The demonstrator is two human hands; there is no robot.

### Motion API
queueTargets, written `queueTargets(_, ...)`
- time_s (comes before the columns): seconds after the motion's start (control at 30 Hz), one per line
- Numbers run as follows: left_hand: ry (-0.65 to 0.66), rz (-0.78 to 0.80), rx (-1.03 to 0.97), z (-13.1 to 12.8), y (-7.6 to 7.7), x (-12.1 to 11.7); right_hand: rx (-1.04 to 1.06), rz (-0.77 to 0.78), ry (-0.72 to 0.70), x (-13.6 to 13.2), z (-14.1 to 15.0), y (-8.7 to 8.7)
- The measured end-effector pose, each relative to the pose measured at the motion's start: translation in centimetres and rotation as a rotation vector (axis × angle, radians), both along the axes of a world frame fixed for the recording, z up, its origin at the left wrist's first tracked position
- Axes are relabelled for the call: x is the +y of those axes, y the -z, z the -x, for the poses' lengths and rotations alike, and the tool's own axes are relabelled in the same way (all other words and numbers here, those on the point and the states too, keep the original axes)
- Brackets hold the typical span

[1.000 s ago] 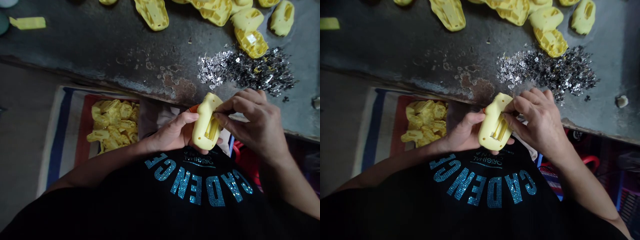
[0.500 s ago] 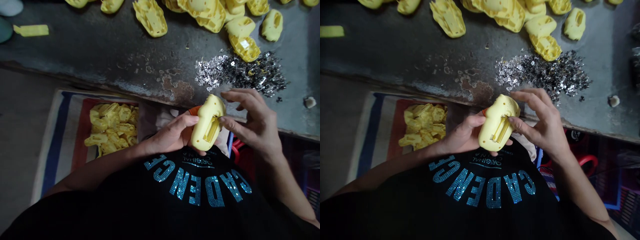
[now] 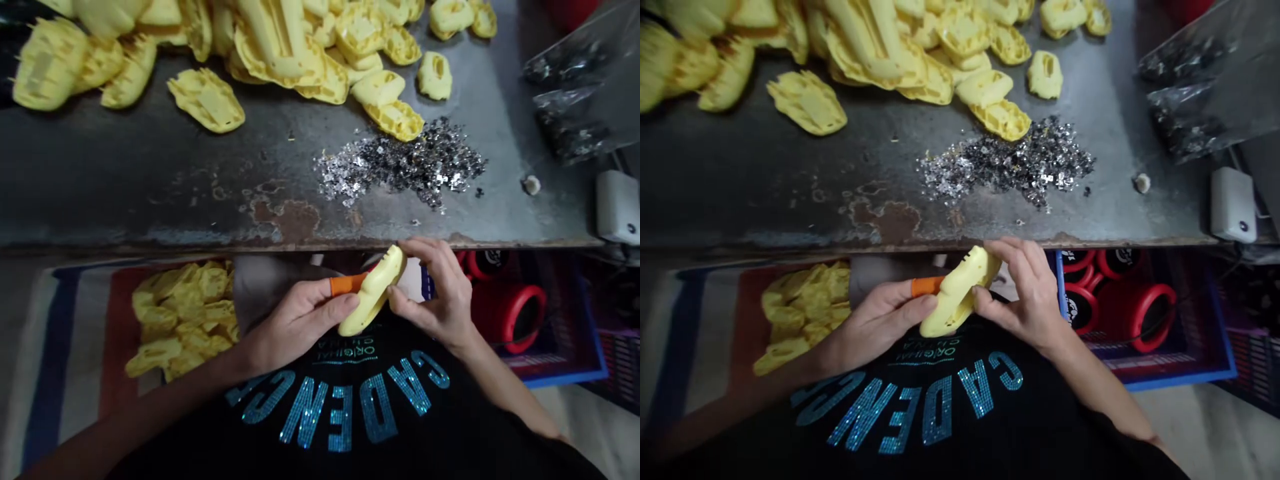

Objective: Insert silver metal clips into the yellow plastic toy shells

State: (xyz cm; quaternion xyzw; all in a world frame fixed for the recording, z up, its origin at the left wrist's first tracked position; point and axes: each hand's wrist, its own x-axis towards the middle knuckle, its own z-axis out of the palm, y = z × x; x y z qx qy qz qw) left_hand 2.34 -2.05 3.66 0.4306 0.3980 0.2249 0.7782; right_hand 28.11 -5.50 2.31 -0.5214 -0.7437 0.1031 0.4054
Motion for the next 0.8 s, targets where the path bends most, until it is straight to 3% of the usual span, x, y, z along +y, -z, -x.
queueTargets(0.2,0.015,0.165,-0.006,-1.9,0.9,0.6,0.043,0.007,0.053,-1.7,-1.6,0.4)
queueTargets(0.33,-0.051,0.324,-0.240,-2.1,1.9,1.4,0.105,0.148,0.007,0.6,-4.5,0.5)
queueTargets(0.47,-0.141,0.357,-0.339,-1.1,2.2,2.5,-0.229,0.135,0.205,4.7,-6.7,1.8)
queueTargets(0.53,-0.173,0.363,-0.327,-0.4,2.1,2.9,-0.363,0.154,0.234,6.2,-6.8,2.4)
queueTargets(0.63,-0.181,0.389,-0.328,0.3,2.0,3.1,-0.379,0.159,0.212,7.0,-6.3,2.8)
queueTargets(0.8,-0.158,0.427,-0.417,0.7,2.3,3.3,-0.228,0.209,0.062,6.7,-6.4,2.3)
